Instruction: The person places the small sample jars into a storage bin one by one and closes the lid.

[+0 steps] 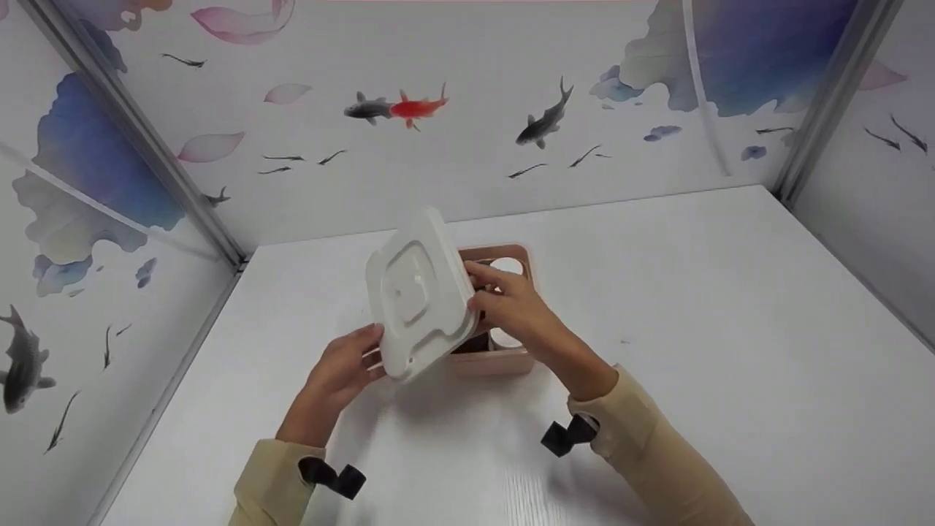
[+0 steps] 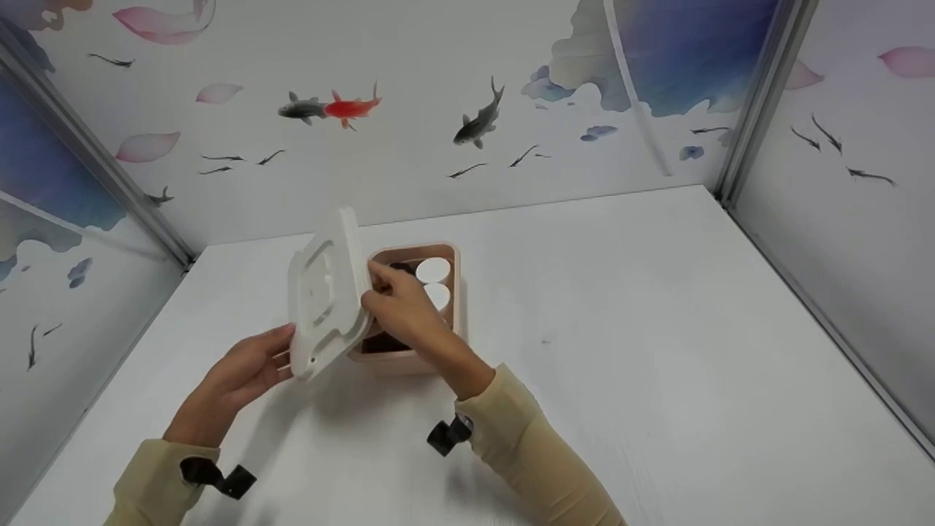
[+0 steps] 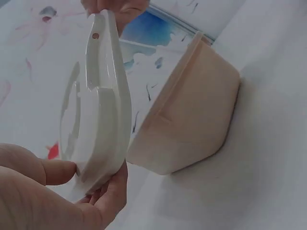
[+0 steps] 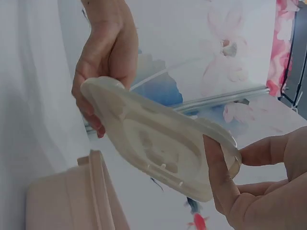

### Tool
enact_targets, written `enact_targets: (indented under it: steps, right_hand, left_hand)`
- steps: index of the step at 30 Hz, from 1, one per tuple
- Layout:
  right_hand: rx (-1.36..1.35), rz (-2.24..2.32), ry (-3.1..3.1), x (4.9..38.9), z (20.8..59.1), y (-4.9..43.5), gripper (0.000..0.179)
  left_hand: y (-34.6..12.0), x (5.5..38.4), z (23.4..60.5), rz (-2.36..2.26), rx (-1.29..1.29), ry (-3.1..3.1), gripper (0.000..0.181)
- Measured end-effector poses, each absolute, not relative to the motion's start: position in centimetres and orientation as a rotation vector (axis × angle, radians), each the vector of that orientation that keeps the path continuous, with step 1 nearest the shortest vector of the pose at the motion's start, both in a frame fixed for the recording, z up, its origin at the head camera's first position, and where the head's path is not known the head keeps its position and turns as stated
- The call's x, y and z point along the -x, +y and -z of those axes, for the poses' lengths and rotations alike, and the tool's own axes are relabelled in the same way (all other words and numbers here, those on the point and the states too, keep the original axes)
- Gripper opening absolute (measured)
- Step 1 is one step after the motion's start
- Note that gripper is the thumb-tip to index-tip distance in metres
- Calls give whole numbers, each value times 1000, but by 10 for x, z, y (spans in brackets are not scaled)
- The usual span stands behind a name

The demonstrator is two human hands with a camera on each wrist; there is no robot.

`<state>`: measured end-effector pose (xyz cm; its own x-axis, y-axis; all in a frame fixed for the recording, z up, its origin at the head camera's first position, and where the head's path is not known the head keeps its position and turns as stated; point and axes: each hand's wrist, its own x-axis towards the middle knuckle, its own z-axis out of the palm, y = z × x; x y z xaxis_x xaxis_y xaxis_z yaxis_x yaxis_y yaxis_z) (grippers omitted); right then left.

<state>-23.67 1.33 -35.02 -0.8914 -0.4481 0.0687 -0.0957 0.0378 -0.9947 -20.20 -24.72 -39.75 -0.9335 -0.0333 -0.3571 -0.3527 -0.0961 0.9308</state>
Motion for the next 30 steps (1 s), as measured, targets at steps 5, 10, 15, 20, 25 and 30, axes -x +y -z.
enact_targets:
  steps: [5,10,15,20,25,30]
  right_hand:
    - [500,2011,2043,243,346,28,57]
    - [443,1979,2145,249,346,41,53]
    - [319,1967,2217,260,352,50,62]
    - [221,1895,2288,272,358,59,65]
    - [178,1744,2345,281,361,69,64]
    - [175,1573,2382,283,364,74,67]
  left_hand:
    - [-248,215,363,-2026,406,2111,54]
    - [-237,231,345,-1904,397,2288,56]
    - [-215,248,351,-1800,401,2391,59]
    - [-195,258,364,-1766,412,2411,56]
    - [-185,265,368,-1688,406,2469,53]
    - [-181,271,373,-1597,383,2541,51]
